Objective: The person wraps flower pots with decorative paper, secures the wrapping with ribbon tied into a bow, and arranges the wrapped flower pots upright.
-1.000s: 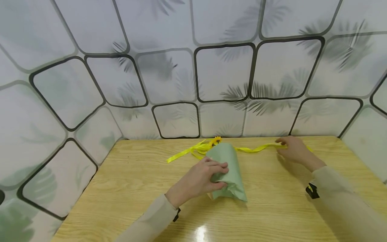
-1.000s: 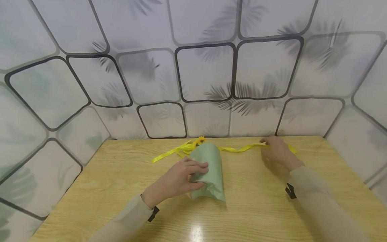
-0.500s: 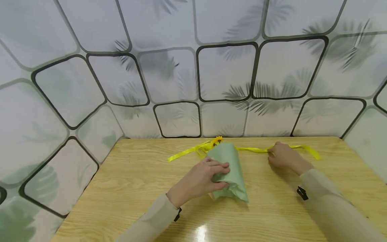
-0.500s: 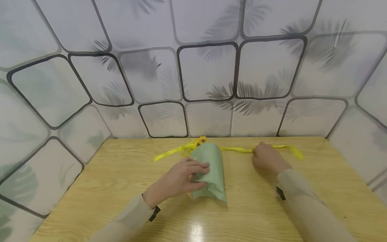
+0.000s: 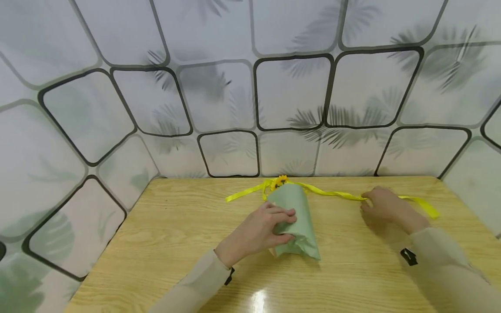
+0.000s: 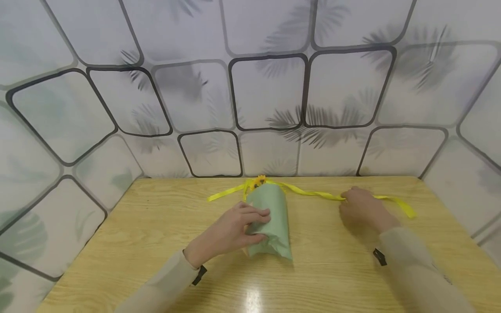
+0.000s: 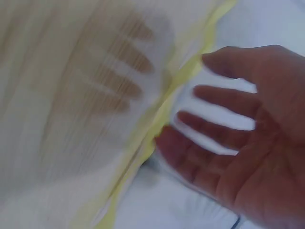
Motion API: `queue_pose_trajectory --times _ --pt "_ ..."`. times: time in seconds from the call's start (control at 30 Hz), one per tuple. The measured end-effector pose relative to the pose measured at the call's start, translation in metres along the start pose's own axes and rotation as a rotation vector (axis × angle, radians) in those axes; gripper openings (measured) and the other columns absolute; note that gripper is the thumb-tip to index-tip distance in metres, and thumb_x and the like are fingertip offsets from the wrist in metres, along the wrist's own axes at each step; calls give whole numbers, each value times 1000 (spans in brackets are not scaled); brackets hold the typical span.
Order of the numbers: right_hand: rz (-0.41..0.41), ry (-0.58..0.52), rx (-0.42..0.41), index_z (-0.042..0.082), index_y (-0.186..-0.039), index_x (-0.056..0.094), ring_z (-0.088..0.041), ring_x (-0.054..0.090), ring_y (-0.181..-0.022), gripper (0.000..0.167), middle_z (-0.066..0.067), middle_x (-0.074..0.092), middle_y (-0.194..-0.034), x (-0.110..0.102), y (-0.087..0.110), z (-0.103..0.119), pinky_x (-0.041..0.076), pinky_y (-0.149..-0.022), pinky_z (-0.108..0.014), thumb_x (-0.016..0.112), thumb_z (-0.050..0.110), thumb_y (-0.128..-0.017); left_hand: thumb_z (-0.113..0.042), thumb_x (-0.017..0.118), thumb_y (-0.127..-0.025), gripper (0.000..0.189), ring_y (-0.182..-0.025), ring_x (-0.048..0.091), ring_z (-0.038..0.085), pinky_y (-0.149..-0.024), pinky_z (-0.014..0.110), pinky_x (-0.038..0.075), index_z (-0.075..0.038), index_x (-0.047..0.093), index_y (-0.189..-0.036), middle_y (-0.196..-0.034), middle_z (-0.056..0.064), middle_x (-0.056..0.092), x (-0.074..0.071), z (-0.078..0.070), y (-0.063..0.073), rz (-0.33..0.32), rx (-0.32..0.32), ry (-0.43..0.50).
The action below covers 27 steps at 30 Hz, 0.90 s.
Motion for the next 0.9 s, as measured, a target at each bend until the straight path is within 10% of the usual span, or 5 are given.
queue_pose_trajectory --times 0.27,0.4,0.63,0.8,0.9 --pt "-330 -354 -432 8 -118 73 -21 70 -97 33 -6 72 -114 -31 19 125 61 -69 -28 79 3 -86 -35 81 -89 44 -117 65 16 -99 27 52 -12 72 -126 -140 -1 66 2 4 0 19 -52 25" --pt "-398 -407 -617 12 -119 74 -18 68 -108 43 -7 70 -122 -28 35 163 58 -84 -22 86 4 -79 -33 83 -88 40 -107 64 14 -86 18 54 -11 69 -118 -135 1 68 3 9 3 0 -97 76" --pt "-431 -318 -711 11 -124 71 -29 60 -126 43 -15 65 -134 -16 44 190 39 -114 -16 85 21 -85 -25 86 -84 36 -94 62 12 -80 12 54 -7 65 -107 -113 3 63 4 12 3 -41 -89 214" --pt "-498 -233 -710 15 -105 73 -25 65 -117 20 -7 71 -122 -20 39 201 54 -101 -30 78 30 -92 -13 76 -92 33 -115 64 17 -94 19 56 -5 65 -122 -127 5 63 3 28 4 104 -147 450" --pt "-541 -214 -730 16 -95 70 -26 66 -109 16 -4 72 -114 -25 36 209 59 -91 -41 82 23 -88 -13 68 -96 32 -118 66 21 -95 28 58 -5 66 -127 -129 8 67 -10 63 8 60 -283 533"
Point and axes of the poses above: each hand's wrist, its own y-axis away from the middle knuckle, its own x-axis out of the palm, z = x × y, the point moved 9 cm from there along -y, towards the middle knuckle
